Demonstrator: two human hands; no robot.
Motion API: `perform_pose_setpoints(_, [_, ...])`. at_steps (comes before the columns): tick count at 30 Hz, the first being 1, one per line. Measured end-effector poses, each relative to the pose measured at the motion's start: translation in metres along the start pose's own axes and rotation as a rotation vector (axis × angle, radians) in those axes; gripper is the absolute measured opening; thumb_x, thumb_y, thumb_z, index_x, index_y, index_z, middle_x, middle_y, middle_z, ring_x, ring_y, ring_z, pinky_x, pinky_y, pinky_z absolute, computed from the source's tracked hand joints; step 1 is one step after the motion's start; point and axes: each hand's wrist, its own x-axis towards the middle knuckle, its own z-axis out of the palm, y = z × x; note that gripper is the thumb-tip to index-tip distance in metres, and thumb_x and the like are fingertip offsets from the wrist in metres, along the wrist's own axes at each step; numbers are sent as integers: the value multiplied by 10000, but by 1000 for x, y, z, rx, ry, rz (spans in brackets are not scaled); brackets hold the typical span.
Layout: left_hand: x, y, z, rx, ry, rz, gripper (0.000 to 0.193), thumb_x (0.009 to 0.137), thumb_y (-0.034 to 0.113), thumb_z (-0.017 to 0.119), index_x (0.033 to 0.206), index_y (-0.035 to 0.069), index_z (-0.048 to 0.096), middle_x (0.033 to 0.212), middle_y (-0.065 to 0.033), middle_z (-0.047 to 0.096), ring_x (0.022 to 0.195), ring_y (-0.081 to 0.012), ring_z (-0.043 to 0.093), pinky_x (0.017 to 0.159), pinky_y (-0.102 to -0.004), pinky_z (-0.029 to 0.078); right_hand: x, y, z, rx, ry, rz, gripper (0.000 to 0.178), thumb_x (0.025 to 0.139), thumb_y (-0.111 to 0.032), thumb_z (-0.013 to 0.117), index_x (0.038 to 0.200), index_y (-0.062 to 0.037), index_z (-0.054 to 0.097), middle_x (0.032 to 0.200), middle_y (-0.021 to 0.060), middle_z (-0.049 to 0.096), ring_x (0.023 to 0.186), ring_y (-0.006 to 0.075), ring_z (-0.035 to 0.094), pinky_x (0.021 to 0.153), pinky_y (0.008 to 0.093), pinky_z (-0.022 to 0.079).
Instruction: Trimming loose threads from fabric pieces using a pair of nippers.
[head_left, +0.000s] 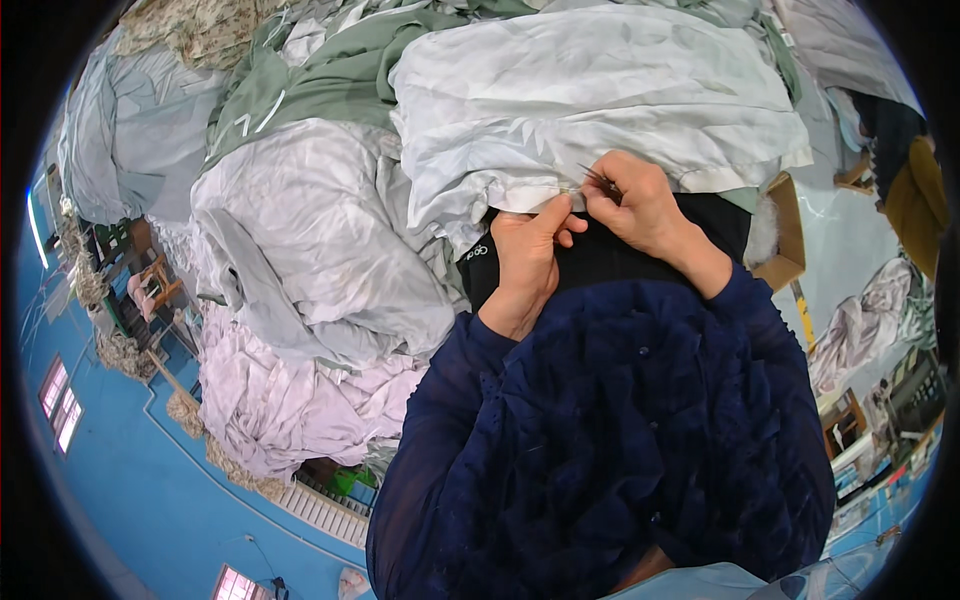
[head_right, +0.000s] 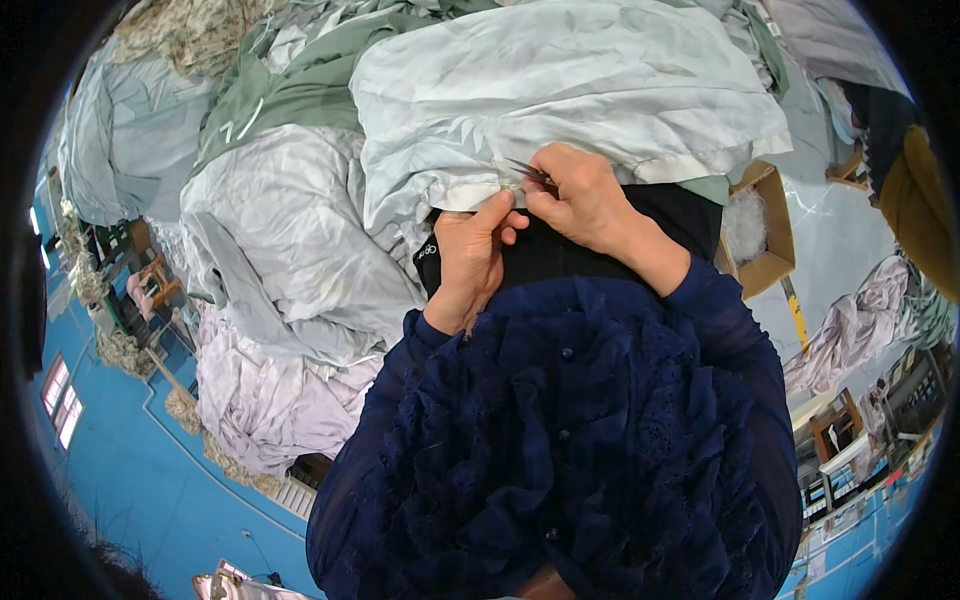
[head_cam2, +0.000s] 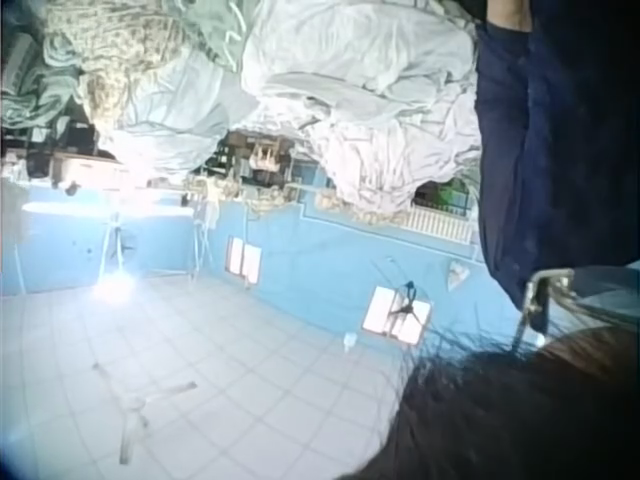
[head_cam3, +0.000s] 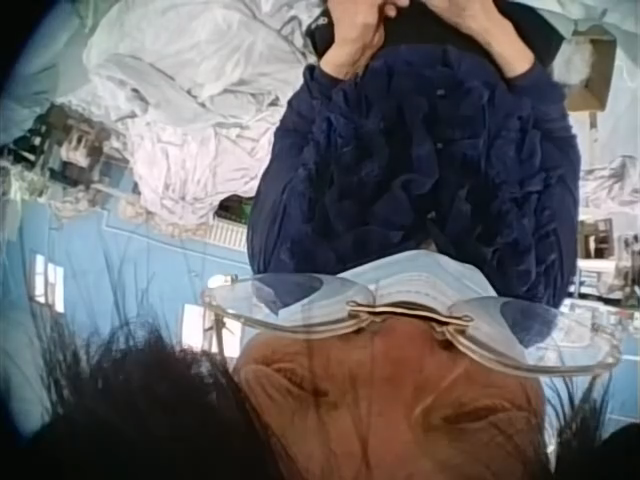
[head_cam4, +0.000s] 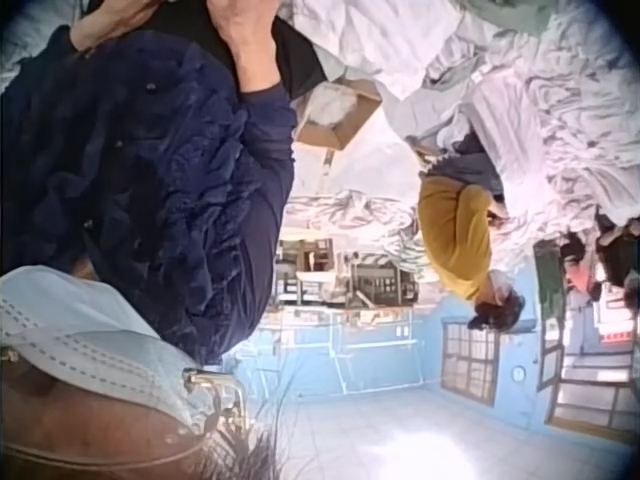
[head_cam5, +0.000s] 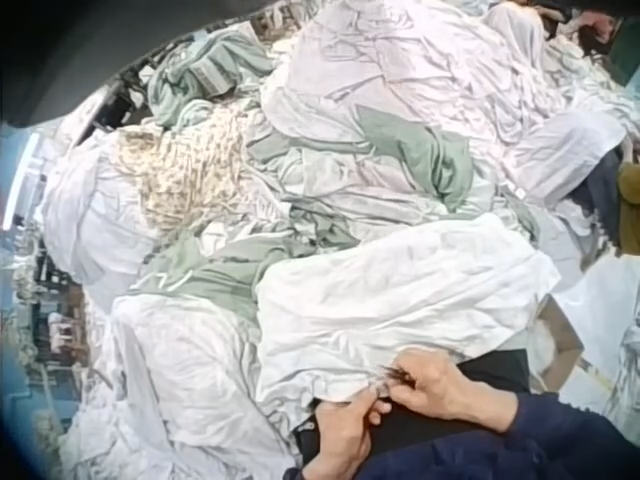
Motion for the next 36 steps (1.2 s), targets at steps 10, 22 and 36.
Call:
perform_pose_setpoints(10, [2,-2,-1,-23,-34,37,106,842,-17,657,947,-30,652,841,-103,685,726,-178,674,576,-241,520,4,-8,-15,763,82,524,126,906,-153,622,850,-49,581,648,-49,509,516,26,426,460,191,332])
perform_pose_setpoints(22, [-2,2,4,17,-103,154,96,846,-41,644,942,-35,655,876,-115,684,736,-170,668,604,-248,534,0,-5,-6,38,44,-108,167,770,48,673,924,-14,662,784,68,597,626,169,564,561,262,444])
perform_pose_setpoints(36, [-4,2,5,36,-85,207,71,849,-39,635,916,-49,654,825,-96,680,685,-138,644,614,-243,530,0,-18,-6,-45,-57,-62,126,737,-11,676,806,-7,572,703,96,588,598,197,597,531,292,461])
